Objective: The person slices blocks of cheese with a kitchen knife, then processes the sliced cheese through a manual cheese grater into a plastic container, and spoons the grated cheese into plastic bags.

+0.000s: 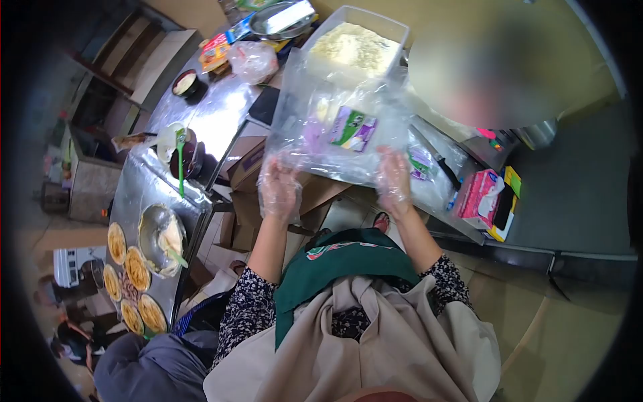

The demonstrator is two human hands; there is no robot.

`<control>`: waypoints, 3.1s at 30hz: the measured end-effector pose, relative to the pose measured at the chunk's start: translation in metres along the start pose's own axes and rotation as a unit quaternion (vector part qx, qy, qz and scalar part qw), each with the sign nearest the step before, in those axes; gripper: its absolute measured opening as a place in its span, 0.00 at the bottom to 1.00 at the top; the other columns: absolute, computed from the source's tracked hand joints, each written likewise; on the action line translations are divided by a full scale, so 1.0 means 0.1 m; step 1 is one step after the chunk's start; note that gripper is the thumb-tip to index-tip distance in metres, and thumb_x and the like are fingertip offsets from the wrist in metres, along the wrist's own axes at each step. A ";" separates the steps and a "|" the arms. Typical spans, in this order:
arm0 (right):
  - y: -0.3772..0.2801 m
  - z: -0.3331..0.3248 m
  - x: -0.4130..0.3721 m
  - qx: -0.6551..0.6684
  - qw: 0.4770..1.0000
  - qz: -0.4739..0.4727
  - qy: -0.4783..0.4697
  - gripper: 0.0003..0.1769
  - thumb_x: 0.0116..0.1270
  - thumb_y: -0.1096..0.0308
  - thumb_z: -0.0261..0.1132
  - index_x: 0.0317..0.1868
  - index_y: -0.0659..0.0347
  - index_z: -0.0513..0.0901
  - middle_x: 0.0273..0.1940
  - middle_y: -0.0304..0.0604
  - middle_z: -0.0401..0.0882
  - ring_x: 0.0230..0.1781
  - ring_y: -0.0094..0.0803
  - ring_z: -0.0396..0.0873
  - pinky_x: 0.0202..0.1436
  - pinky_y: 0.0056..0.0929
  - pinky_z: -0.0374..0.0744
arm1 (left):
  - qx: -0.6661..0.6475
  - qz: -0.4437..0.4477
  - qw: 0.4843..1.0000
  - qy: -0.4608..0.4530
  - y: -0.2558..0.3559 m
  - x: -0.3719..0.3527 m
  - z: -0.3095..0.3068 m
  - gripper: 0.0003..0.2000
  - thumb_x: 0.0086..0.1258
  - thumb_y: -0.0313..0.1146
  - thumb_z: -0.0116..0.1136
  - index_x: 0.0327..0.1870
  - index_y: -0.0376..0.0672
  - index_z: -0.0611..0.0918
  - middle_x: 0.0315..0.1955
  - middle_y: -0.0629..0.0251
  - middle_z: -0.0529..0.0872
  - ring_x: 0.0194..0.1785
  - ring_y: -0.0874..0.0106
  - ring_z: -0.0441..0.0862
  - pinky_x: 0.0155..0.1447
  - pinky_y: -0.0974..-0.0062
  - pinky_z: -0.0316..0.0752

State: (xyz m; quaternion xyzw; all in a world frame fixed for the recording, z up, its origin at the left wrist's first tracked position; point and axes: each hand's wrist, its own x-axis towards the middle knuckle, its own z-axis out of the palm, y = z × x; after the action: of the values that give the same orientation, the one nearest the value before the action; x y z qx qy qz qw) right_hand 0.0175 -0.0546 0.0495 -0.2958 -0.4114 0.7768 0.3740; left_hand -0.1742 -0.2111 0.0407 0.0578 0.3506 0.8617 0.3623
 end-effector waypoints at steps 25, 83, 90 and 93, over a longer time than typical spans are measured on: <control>-0.30 -2.09 0.76 -0.873 0.464 0.138 0.055 0.28 0.68 0.68 0.52 0.68 0.39 0.65 0.58 0.46 0.72 0.57 0.42 0.73 0.57 0.46 0.74 | 0.418 -0.251 0.828 -0.277 -0.50 0.46 1.05 0.27 0.55 0.15 0.41 0.59 0.37 0.77 0.58 0.62 0.78 0.55 0.71 0.78 0.58 0.72 0.77; -4.11 -0.88 2.88 -0.301 0.827 -0.437 0.185 0.23 0.72 0.50 0.53 0.39 0.61 0.84 0.34 0.41 0.83 0.37 0.32 0.80 0.45 0.34 0.75 | 0.366 -0.137 0.920 0.009 -0.05 0.02 -0.18 0.20 0.68 0.31 0.55 0.62 0.40 0.73 0.39 0.72 0.77 0.32 0.84 0.68 0.38 0.85 0.66; -3.61 -1.00 2.42 -0.549 0.630 -0.540 0.105 0.16 0.70 0.61 0.56 0.32 0.64 0.83 0.32 0.41 0.83 0.36 0.26 0.78 0.47 0.29 0.73 | 0.463 -0.106 0.871 -0.121 0.05 0.55 0.84 0.22 0.68 0.34 0.55 0.63 0.40 0.72 0.58 0.59 0.76 0.60 0.70 0.73 0.63 0.71 0.68; -3.53 -0.97 2.44 -0.426 0.735 -0.523 0.064 0.16 0.70 0.64 0.55 0.32 0.65 0.83 0.32 0.40 0.83 0.35 0.27 0.78 0.44 0.29 0.74 | 0.464 -0.063 0.862 -0.194 -0.02 0.70 1.51 0.22 0.68 0.33 0.56 0.63 0.40 0.71 0.58 0.59 0.76 0.62 0.65 0.72 0.66 0.67 0.66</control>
State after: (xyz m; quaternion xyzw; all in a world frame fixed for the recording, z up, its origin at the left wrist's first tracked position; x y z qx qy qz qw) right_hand 0.0783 0.3216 0.2695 -0.2115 -0.7643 0.1812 0.5816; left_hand -0.1710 -0.0786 0.1420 0.3627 0.6354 0.5466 0.4074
